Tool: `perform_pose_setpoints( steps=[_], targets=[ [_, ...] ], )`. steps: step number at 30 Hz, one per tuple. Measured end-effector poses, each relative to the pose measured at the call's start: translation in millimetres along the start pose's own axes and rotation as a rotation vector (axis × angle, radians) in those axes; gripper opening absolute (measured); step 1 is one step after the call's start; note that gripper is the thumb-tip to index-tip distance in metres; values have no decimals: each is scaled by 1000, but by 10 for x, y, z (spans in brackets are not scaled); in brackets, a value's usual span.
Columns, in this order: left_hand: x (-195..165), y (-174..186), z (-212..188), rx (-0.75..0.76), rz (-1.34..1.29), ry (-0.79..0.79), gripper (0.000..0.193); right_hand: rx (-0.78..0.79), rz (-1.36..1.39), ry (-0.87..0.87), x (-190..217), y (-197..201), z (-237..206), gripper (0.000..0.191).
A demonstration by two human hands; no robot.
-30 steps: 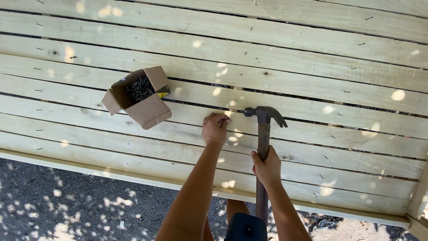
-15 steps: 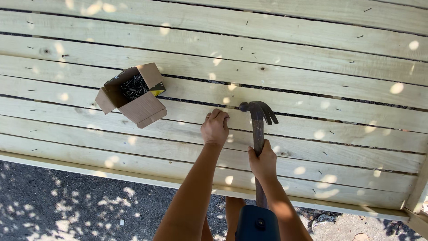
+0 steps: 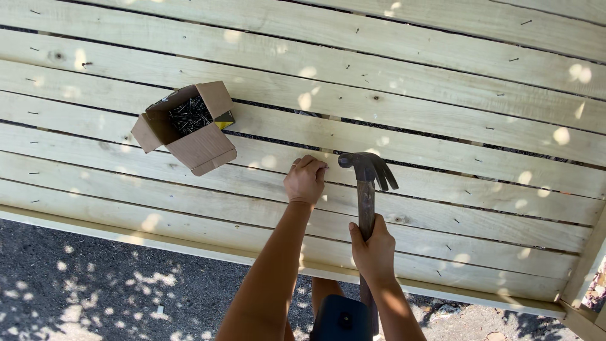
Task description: The person hammers nails into the slats of a wooden bed frame lying outdoors, taking nails one at a time from a small cardboard box and driving them into the wood with a claw hammer. They later use a small wood block to help position a board and press the frame with both hands.
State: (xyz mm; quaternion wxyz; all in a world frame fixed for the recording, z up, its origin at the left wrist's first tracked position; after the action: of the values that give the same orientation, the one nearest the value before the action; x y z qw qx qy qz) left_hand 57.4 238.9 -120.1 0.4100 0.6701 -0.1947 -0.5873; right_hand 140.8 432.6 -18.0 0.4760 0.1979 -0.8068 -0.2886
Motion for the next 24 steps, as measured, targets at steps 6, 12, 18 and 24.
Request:
perform_pose_setpoints(
  steps=[6,12,18,24],
  targets=[
    [-23,11,35,-18,-13,-2,5,21,-92,81,78,-136,-115,23],
    [-16,28,80,-6,-23,-13,6,61,-176,16,46,-192,-95,25],
    [2,35,85,-5,-44,-19,5,19,-93,65,188,-180,-109,24],
    [162,312,-45,20,42,29,29,43,-152,-16,207,-136,-109,22]
  ],
)
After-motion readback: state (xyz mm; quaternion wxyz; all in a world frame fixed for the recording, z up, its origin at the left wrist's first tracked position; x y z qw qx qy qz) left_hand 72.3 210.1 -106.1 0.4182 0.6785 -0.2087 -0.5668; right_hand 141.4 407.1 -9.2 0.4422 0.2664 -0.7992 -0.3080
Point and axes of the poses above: each hand's wrist, its own z-axis towards the middle knuckle, its own y-axis out of the back of the hand, x = y × z, the point moved 7 cm from there along z, towards the middle knuckle, and after that the axes turned 8 degrees about -x, right-handed, at the moved point
